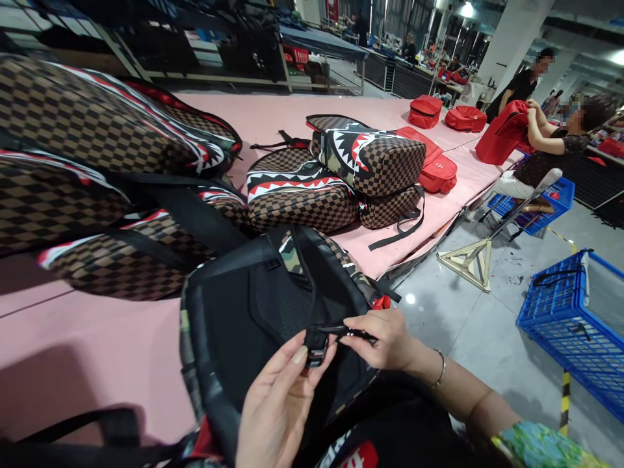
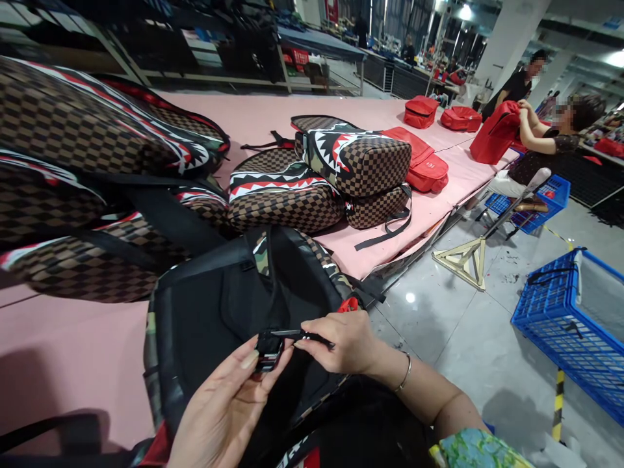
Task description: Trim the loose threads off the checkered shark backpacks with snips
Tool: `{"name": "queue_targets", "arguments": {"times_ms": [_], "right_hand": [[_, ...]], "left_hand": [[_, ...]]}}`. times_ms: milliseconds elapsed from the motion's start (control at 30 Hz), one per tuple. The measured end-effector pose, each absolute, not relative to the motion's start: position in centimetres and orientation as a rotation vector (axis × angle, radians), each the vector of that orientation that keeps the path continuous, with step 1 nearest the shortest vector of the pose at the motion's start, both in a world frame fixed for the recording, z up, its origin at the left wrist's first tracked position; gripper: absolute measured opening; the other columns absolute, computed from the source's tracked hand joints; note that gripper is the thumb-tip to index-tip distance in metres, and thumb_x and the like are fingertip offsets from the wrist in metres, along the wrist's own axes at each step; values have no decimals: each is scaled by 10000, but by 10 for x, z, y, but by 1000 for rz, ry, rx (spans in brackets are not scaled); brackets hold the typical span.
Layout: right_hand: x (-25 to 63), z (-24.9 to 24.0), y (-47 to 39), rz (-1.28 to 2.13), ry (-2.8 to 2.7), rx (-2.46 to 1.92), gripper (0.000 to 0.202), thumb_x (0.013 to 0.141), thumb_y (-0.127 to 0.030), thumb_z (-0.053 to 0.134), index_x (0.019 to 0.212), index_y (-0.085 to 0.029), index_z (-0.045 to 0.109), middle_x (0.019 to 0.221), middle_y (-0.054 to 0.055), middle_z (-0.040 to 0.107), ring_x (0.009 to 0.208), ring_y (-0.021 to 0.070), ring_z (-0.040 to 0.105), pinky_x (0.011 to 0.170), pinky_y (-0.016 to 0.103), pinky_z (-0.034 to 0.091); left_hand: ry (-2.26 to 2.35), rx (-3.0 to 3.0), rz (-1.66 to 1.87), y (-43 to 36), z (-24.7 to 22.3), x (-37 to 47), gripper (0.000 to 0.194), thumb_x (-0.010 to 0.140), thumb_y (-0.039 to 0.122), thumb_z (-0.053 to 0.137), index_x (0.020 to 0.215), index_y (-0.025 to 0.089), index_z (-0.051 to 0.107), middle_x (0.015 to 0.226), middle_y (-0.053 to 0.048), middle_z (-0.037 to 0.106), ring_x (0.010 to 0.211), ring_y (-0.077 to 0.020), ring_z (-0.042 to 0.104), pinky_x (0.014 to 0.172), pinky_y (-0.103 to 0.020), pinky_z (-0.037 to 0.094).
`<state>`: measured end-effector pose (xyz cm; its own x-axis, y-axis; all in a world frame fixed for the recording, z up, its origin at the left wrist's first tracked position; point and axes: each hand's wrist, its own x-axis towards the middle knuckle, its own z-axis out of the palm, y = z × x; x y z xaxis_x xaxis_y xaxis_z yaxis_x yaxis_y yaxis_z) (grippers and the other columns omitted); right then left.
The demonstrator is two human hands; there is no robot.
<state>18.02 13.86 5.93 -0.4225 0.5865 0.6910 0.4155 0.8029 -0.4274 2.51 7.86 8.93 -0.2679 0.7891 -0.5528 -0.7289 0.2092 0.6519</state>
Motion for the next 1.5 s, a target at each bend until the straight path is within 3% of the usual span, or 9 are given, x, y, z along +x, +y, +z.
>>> {"name": "queue_targets", "arguments": {"times_ms": [167, 333, 467, 700, 1000, 1267, 1500], "right_hand": [[184, 70, 133, 260, -2059, -716, 258, 915, -366, 513, 892, -164, 672, 661, 34, 710, 525, 110, 636, 537, 182, 509], [184, 73, 133, 262, -1990, -754, 241, 899, -363, 537, 940, -150, 642, 788, 64, 736, 650, 133, 684, 610, 199, 532], [185, 66, 138, 190, -2035, -749, 222, 901, -359, 549, 961, -159, 624, 795, 50, 733, 597, 118, 655, 574, 204, 514], [198, 71, 162, 74, -2182, -561, 224, 881, -373, 613, 978, -176, 654, 602, -13, 623, 490, 93, 553, 469, 212, 397], [193, 69, 205, 512, -2514, -356, 315, 897, -405, 589, 1022, -125, 660, 778, 56, 685, 650, 115, 617, 630, 216, 483], [181, 60, 184, 980, -2167, -470, 347, 889, -410, 586, 1009, -85, 611, 851, 82, 684, 630, 102, 610, 537, 198, 489], [196, 88, 171, 822, -2209, -575, 251, 864, -375, 620, 934, -137, 658, 791, 39, 707, 556, 85, 582, 520, 181, 466]], "left_hand": [[1112, 96, 1486, 78, 85, 21, 538, 376, 292, 935, 835, 122, 711, 920, -123, 704, 862, -255, 670, 782, -271, 564], [1127, 72, 1488, 79, 88, 20, 534, 344, 297, 940, 799, 135, 713, 871, -93, 711, 841, -249, 675, 800, -293, 563], [1143, 80, 1470, 79, 91, 22, 538, 319, 299, 943, 775, 130, 713, 841, -89, 710, 822, -248, 677, 782, -276, 568], [1140, 216, 1483, 75, 89, 22, 457, 483, 328, 898, 851, 139, 703, 884, -112, 708, 870, -290, 672, 760, -295, 582], [1143, 233, 1390, 74, 98, 24, 461, 519, 308, 882, 889, 115, 685, 917, -142, 703, 909, -297, 664, 770, -278, 576], [1149, 214, 1402, 74, 99, 25, 434, 540, 278, 864, 895, 102, 685, 956, -152, 697, 921, -305, 659, 811, -311, 569], [1163, 206, 1443, 73, 103, 25, 370, 552, 255, 850, 860, 122, 693, 905, -112, 706, 880, -285, 671, 787, -309, 579]]}}
